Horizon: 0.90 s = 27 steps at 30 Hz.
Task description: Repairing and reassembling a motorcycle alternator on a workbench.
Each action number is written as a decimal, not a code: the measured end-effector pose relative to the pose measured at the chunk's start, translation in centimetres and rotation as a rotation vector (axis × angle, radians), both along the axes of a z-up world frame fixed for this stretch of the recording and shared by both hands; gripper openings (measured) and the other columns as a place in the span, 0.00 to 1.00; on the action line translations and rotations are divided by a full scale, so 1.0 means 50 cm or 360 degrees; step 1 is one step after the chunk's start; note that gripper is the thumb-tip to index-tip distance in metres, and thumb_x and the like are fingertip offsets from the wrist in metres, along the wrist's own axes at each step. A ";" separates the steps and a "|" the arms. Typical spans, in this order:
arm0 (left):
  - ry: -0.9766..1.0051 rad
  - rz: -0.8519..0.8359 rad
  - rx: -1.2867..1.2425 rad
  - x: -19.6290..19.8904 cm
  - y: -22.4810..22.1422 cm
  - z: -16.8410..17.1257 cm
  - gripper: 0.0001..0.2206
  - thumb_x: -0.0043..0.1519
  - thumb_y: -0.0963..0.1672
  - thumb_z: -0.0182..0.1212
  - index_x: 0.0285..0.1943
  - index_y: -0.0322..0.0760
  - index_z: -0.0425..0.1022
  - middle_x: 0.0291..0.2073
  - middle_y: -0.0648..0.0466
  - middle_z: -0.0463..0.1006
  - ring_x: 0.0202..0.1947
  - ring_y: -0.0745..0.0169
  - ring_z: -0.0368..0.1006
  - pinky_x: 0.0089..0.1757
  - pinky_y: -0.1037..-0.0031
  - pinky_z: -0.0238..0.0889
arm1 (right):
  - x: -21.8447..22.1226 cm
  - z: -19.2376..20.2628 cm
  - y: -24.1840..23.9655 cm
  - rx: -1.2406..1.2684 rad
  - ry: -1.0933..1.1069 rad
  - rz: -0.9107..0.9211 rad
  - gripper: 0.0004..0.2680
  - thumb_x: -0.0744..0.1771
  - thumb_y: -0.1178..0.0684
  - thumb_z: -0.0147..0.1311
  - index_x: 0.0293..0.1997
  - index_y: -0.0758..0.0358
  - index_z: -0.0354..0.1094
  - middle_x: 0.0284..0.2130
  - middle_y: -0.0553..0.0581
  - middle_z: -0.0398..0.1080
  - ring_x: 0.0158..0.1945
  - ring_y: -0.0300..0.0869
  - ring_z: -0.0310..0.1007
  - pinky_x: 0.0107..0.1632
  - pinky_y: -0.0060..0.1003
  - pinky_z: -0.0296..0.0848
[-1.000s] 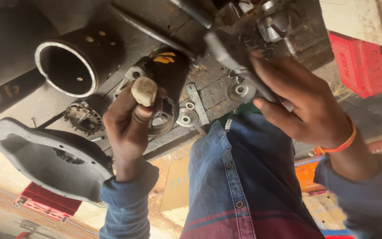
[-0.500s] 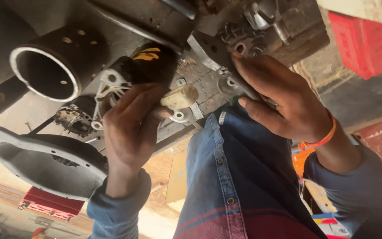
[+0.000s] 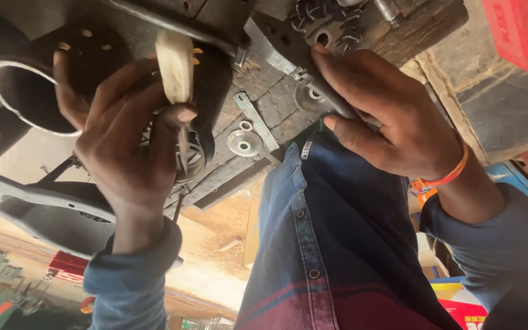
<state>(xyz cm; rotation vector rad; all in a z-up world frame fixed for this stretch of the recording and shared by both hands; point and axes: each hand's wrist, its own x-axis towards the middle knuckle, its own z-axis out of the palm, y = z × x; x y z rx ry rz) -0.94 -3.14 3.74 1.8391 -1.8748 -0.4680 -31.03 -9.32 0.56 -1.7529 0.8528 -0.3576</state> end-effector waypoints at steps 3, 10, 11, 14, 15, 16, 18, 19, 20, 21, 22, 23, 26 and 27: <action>0.0110 -0.0037 0.0061 0.026 0.012 -0.013 0.11 0.72 0.46 0.65 0.44 0.33 0.83 0.43 0.49 0.85 0.50 0.55 0.82 0.68 0.55 0.57 | -0.005 -0.002 0.000 -0.0120 -0.0071 0.0010 0.25 0.68 0.61 0.61 0.75 0.67 0.55 0.51 0.61 0.67 0.42 0.43 0.70 0.46 0.37 0.71; 0.0130 -0.0144 -0.0080 0.064 0.004 -0.056 0.14 0.76 0.47 0.61 0.48 0.30 0.81 0.43 0.46 0.84 0.51 0.53 0.82 0.64 0.54 0.67 | -0.010 -0.014 0.016 -0.0078 -0.0047 0.0031 0.25 0.67 0.61 0.60 0.74 0.68 0.55 0.49 0.63 0.66 0.43 0.45 0.70 0.45 0.37 0.71; 0.0096 -0.0181 -0.0171 0.072 0.003 -0.081 0.14 0.74 0.47 0.60 0.49 0.30 0.82 0.43 0.46 0.84 0.52 0.52 0.83 0.63 0.54 0.67 | -0.010 -0.019 0.021 -0.0168 -0.0044 0.0017 0.25 0.68 0.61 0.60 0.74 0.67 0.55 0.50 0.63 0.66 0.45 0.47 0.70 0.48 0.39 0.71; 0.0136 -0.0140 -0.0095 0.041 -0.016 -0.033 0.13 0.73 0.47 0.59 0.44 0.30 0.81 0.38 0.46 0.83 0.48 0.51 0.82 0.62 0.50 0.67 | -0.010 -0.024 0.032 0.0060 0.0042 -0.0030 0.25 0.66 0.60 0.60 0.73 0.69 0.56 0.45 0.62 0.67 0.37 0.44 0.69 0.40 0.36 0.70; 0.0145 -0.0143 -0.0094 0.048 -0.012 -0.039 0.13 0.73 0.47 0.59 0.44 0.30 0.81 0.38 0.46 0.83 0.48 0.51 0.82 0.62 0.50 0.67 | -0.011 -0.026 0.034 0.0061 0.0050 -0.0034 0.25 0.66 0.60 0.60 0.73 0.69 0.56 0.45 0.62 0.67 0.37 0.44 0.69 0.40 0.36 0.70; 0.0186 -0.0157 -0.0085 0.055 -0.008 -0.044 0.14 0.74 0.48 0.59 0.46 0.30 0.81 0.40 0.46 0.84 0.50 0.51 0.82 0.62 0.53 0.69 | -0.012 -0.026 0.036 -0.0013 -0.0012 -0.0029 0.25 0.67 0.60 0.60 0.73 0.69 0.56 0.48 0.63 0.67 0.42 0.45 0.70 0.45 0.37 0.71; 0.0220 -0.0173 -0.0084 0.062 -0.009 -0.051 0.15 0.75 0.49 0.59 0.49 0.30 0.81 0.43 0.46 0.84 0.52 0.51 0.83 0.63 0.55 0.70 | -0.011 -0.028 0.038 -0.0093 -0.0083 -0.0024 0.24 0.67 0.60 0.60 0.73 0.69 0.55 0.51 0.64 0.67 0.47 0.47 0.71 0.49 0.38 0.72; 0.0323 -0.0131 -0.0074 0.060 -0.011 -0.051 0.15 0.75 0.48 0.57 0.49 0.31 0.81 0.42 0.47 0.83 0.52 0.51 0.82 0.62 0.53 0.68 | -0.010 -0.028 0.038 -0.0082 -0.0078 -0.0024 0.24 0.67 0.60 0.60 0.73 0.69 0.55 0.51 0.64 0.67 0.47 0.46 0.71 0.49 0.38 0.72; 0.0428 -0.0089 -0.0063 0.059 -0.013 -0.051 0.15 0.75 0.48 0.55 0.48 0.32 0.80 0.42 0.47 0.83 0.51 0.51 0.81 0.61 0.51 0.66 | -0.010 -0.028 0.039 -0.0071 -0.0073 -0.0023 0.24 0.67 0.60 0.60 0.73 0.69 0.56 0.52 0.64 0.67 0.47 0.46 0.71 0.48 0.37 0.72; 0.0421 -0.0089 -0.0062 0.062 -0.003 -0.057 0.15 0.75 0.48 0.55 0.48 0.32 0.80 0.42 0.47 0.83 0.51 0.51 0.81 0.61 0.51 0.66 | -0.010 -0.030 0.040 -0.0070 -0.0080 -0.0024 0.24 0.67 0.60 0.60 0.73 0.69 0.56 0.52 0.64 0.67 0.47 0.46 0.71 0.48 0.37 0.72; 0.0311 -0.0118 -0.0082 0.065 0.008 -0.063 0.14 0.75 0.48 0.57 0.47 0.32 0.81 0.42 0.47 0.83 0.51 0.52 0.82 0.64 0.52 0.65 | -0.011 -0.031 0.041 -0.0032 -0.0047 -0.0036 0.24 0.67 0.60 0.60 0.73 0.70 0.56 0.50 0.64 0.67 0.44 0.45 0.71 0.46 0.37 0.71; 0.0215 -0.0154 -0.0101 0.067 0.016 -0.071 0.14 0.75 0.48 0.59 0.46 0.32 0.81 0.42 0.47 0.84 0.50 0.52 0.82 0.66 0.52 0.63 | -0.014 -0.031 0.043 0.0006 -0.0006 -0.0056 0.24 0.67 0.60 0.60 0.72 0.70 0.56 0.49 0.64 0.68 0.41 0.44 0.70 0.44 0.37 0.71; 0.0207 -0.0069 -0.0033 0.051 0.026 -0.052 0.16 0.73 0.51 0.62 0.48 0.32 0.82 0.40 0.50 0.84 0.53 0.54 0.81 0.67 0.54 0.64 | -0.017 -0.037 0.043 0.0001 0.0015 -0.0055 0.25 0.67 0.59 0.60 0.73 0.70 0.55 0.47 0.63 0.67 0.41 0.44 0.69 0.43 0.38 0.70; 0.0208 -0.0071 -0.0032 0.049 0.025 -0.050 0.16 0.73 0.51 0.62 0.48 0.32 0.82 0.40 0.50 0.84 0.53 0.54 0.81 0.67 0.54 0.64 | -0.018 -0.038 0.044 0.0002 0.0016 -0.0057 0.25 0.67 0.59 0.60 0.73 0.70 0.55 0.47 0.63 0.67 0.41 0.44 0.69 0.43 0.38 0.70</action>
